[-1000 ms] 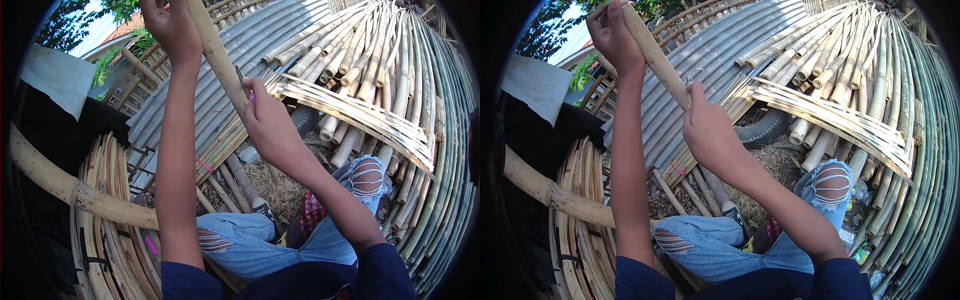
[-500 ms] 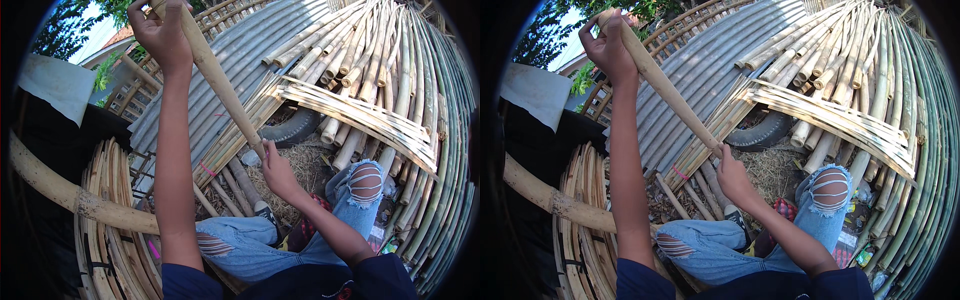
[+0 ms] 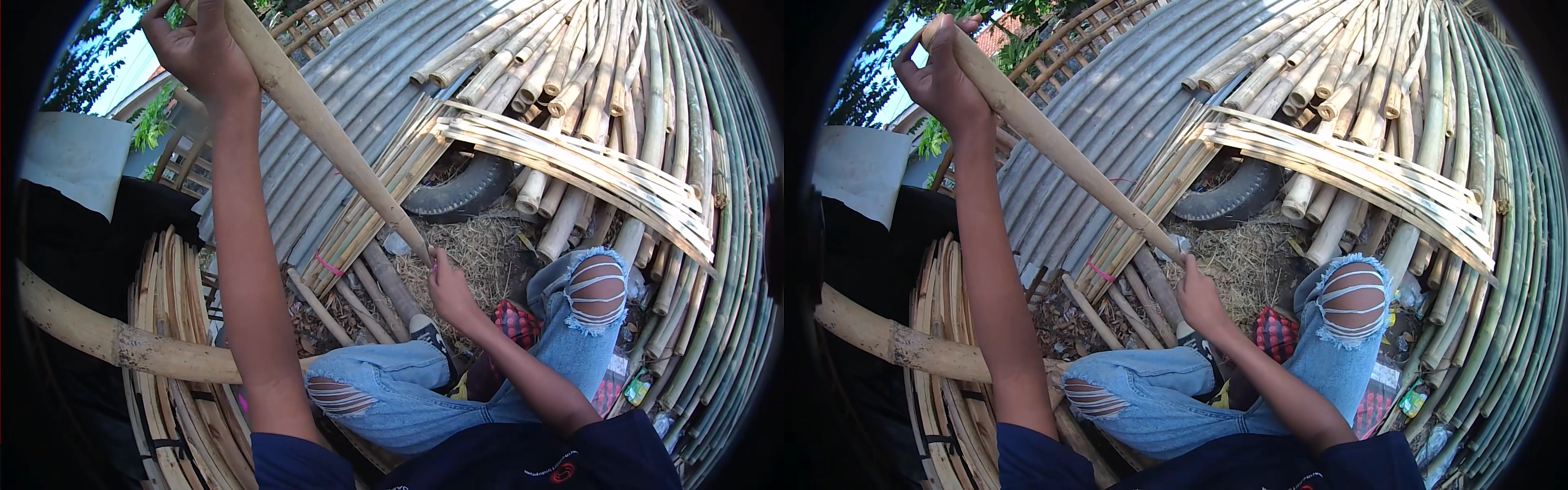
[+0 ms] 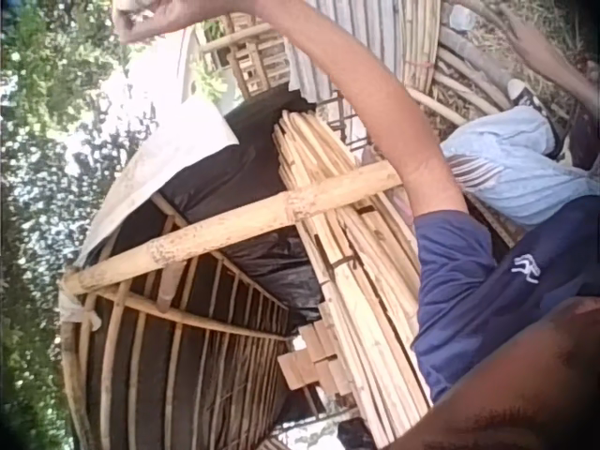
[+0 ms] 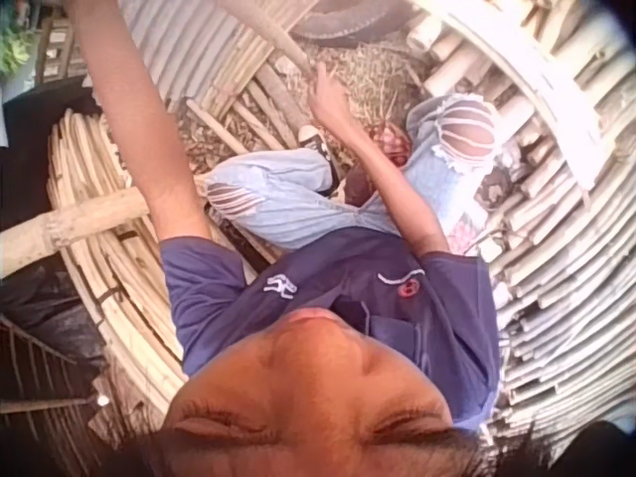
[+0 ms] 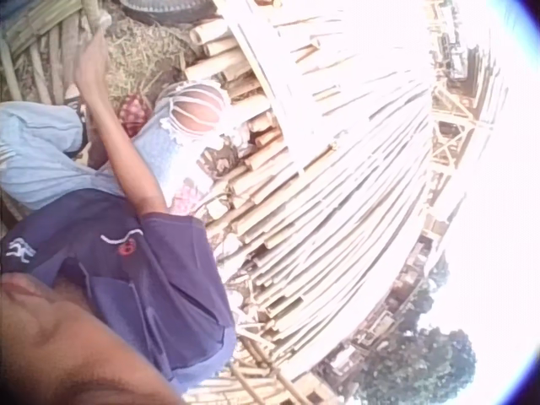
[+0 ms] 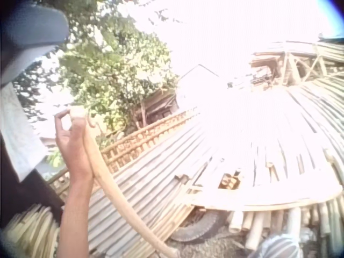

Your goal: Scraping and shaping a thin bamboo stick using a small craft knife.

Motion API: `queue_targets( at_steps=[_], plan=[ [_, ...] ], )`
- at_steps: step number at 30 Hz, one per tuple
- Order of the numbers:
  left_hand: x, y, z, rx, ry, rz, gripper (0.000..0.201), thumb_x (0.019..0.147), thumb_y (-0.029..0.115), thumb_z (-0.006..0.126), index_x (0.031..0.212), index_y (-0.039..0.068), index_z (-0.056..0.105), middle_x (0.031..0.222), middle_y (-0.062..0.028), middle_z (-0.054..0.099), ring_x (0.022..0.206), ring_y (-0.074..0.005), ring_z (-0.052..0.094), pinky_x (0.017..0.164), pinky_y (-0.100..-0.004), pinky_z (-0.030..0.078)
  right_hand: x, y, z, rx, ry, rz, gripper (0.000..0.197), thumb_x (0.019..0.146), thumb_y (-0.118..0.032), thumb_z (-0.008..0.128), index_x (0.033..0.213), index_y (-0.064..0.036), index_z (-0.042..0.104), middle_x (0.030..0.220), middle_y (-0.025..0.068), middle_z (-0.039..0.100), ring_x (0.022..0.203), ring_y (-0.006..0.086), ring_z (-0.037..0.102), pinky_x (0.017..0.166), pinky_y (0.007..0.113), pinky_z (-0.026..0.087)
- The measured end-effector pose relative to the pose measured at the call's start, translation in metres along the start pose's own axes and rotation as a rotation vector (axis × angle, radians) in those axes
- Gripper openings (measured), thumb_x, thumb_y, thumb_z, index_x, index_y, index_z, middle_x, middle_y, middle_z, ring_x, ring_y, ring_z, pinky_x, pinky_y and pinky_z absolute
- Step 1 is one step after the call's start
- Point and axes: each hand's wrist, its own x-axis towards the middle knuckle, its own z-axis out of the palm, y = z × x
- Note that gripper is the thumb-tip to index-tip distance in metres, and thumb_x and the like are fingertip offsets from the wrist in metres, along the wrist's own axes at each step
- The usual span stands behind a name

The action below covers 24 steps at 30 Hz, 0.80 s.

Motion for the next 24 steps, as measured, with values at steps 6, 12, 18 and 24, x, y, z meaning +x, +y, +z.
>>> queue_targets(
  at_steps=[6,12,18,24],
  plan=[
    [0.0,0.003,-0.015,0.027,0.032,-0.017,0.037,0.077,0.007,0.064,0.1,0.001,0.035,0.083,-0.0199,0.061,0.077,-0.0252,0.064,0.078,-0.0351,0.055,-0.003,-0.112,-0.036,0.341,0.085,-0.25,0.031,0.089,-0.01,0.039,0.12,-0.0039,0.038,0.071,0.0264,0.056,0.072,0.0432,0.057,0.064,0.047,0.043],
    [-0.019,0.036,0.021,-0.033,-0.014,-0.069,0.027,0.085,0.01,0.055,0.108,0.008,0.042,0.075,-0.004,0.055,0.055,-0.0084,0.05,0.045,-0.0184,0.042,-0.011,-0.116,-0.035,0.318,0.206,-0.359,0.034,0.089,-0.008,0.039,0.123,-0.0022,0.037,0.063,0.0256,0.054,0.06,0.0414,0.057,0.057,0.047,0.042],
    [-0.016,0.029,0.017,0.051,0.044,-0.134,0.02,0.085,0.008,0.053,0.103,0.009,0.044,0.074,-0.0019,0.053,0.056,-0.0065,0.049,0.044,-0.018,0.041,-0.002,-0.152,-0.057,0.179,0.125,-0.384,0.037,0.088,-0.006,0.04,0.123,-0.0002,0.035,0.058,0.0252,0.053,0.059,0.0427,0.057,0.057,0.049,0.043],
    [-0.008,0.019,0.004,0.026,0.026,-0.08,0.019,0.084,0.01,0.056,0.1,0.01,0.046,0.074,-0.0008,0.052,0.056,-0.0066,0.048,0.044,-0.0178,0.038,-0.011,-0.117,-0.043,0.104,0.113,-0.339,0.034,0.087,-0.007,0.04,0.12,-0.0001,0.036,0.065,0.028,0.054,0.065,0.0452,0.056,0.061,0.051,0.042]
  ],
)
